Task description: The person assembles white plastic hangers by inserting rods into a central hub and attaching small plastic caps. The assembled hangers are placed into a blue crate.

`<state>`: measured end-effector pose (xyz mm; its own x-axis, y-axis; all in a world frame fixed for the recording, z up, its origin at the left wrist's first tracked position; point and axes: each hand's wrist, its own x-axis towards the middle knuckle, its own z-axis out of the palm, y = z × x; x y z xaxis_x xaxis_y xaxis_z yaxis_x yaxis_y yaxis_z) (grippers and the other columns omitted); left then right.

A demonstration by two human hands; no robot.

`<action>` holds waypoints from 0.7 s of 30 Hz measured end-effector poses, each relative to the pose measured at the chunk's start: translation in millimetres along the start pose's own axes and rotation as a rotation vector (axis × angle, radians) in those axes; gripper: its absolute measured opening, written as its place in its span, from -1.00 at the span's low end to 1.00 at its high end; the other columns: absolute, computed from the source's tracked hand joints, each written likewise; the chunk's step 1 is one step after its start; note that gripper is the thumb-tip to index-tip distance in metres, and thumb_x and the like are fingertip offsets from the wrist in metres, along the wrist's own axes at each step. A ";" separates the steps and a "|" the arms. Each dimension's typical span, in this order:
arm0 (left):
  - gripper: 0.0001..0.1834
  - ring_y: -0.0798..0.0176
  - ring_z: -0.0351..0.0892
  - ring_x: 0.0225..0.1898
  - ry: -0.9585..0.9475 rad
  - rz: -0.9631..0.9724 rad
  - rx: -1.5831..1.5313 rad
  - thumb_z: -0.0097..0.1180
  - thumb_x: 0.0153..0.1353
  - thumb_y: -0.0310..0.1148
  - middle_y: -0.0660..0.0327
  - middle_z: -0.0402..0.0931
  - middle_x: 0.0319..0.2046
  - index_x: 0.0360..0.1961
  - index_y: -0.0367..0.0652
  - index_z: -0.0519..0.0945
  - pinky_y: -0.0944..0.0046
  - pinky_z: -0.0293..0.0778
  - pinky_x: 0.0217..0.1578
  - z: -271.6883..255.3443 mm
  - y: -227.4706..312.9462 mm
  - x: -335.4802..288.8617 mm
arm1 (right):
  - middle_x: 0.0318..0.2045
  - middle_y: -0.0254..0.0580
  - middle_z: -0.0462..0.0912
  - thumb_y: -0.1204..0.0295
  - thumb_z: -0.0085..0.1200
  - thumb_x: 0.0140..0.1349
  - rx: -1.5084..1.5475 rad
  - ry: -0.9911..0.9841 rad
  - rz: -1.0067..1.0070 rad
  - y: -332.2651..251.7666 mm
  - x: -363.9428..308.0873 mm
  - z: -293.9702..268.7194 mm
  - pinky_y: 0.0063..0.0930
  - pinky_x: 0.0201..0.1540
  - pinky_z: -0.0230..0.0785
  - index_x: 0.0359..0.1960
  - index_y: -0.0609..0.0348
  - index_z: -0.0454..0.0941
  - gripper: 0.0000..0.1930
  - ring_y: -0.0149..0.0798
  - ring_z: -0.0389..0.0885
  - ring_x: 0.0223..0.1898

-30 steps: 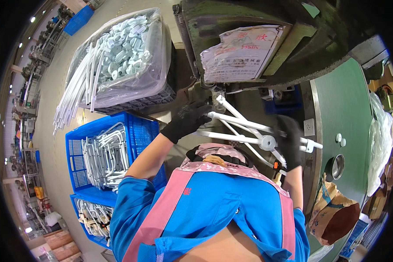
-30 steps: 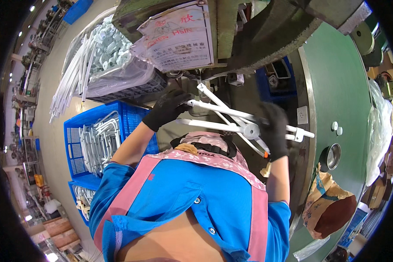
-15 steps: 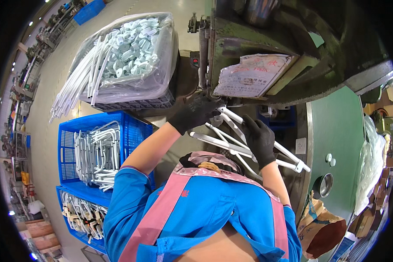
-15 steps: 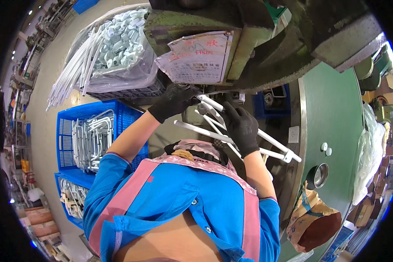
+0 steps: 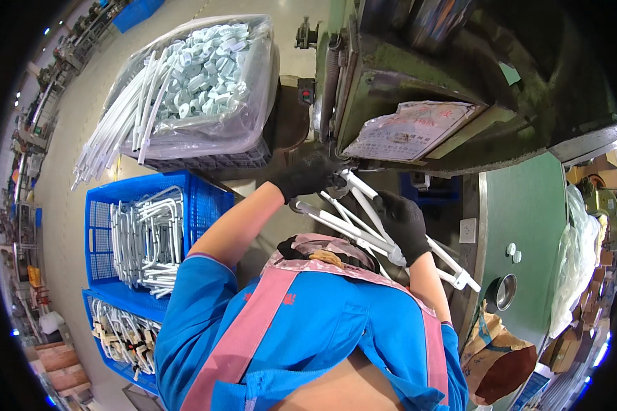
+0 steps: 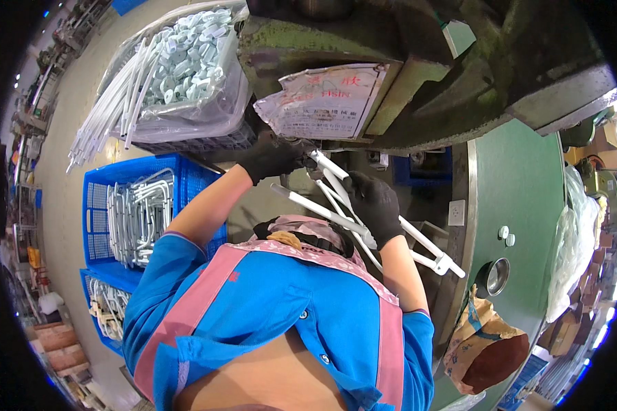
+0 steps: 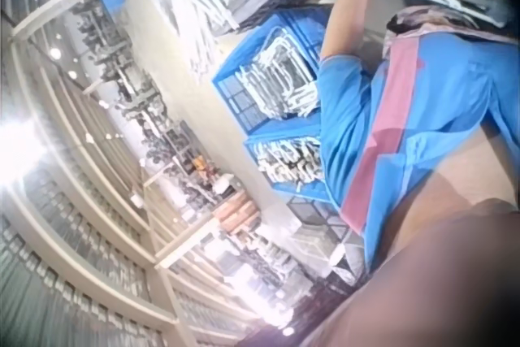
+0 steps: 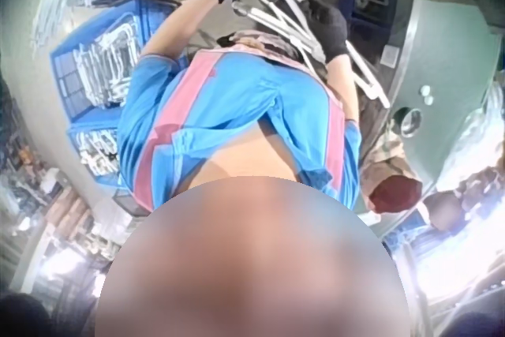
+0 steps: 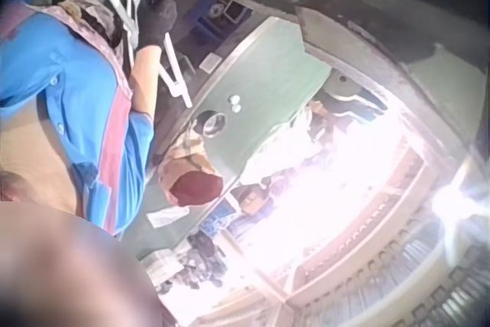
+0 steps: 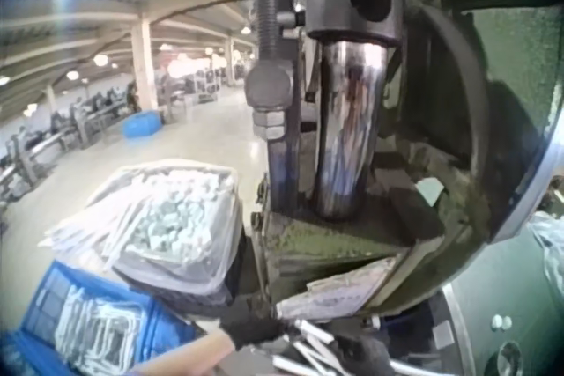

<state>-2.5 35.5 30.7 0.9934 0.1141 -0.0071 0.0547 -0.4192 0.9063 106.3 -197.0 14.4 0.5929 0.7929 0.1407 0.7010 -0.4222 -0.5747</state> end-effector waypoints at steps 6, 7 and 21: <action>-0.61 0.01 0.46 -0.02 0.055 0.053 -0.360 0.08 0.20 -0.32 0.01 0.44 -0.01 0.04 -0.20 0.45 0.00 0.36 0.04 4.3 -80.3 -1.9 | -0.04 -0.01 0.52 0.11 0.14 0.07 -0.332 -0.055 -0.186 -33.7 -30.5 -29.2 -0.10 0.02 0.29 0.24 0.12 0.26 -0.30 0.00 0.50 -0.05; -0.56 -0.05 0.40 0.05 0.053 0.070 -0.299 0.08 0.19 -0.28 -0.02 0.41 0.02 0.08 -0.20 0.41 -0.05 0.25 0.12 2.5 -80.0 -2.2 | 0.04 -0.01 0.46 0.14 0.14 0.06 -0.430 -0.032 -0.194 -30.9 -44.6 -30.3 -0.08 0.09 0.22 0.24 0.14 0.25 -0.29 -0.01 0.45 0.02; -0.45 -0.30 0.51 -0.23 0.122 0.112 0.295 -0.04 0.19 -0.38 -0.23 0.52 -0.27 0.22 -0.12 0.20 -0.18 0.38 -0.19 6.0 -63.1 -8.1 | -0.25 -0.17 0.47 0.37 0.18 -0.05 -0.576 0.068 0.119 -10.9 -105.3 -8.0 -0.20 -0.24 0.34 0.15 0.02 0.33 -0.38 -0.05 0.49 -0.20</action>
<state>-13.3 55.6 -29.0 0.9766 0.1519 0.1523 -0.0098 -0.6759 0.7369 39.5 -279.4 12.3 0.6910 0.7040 0.1641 0.7194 -0.6918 -0.0619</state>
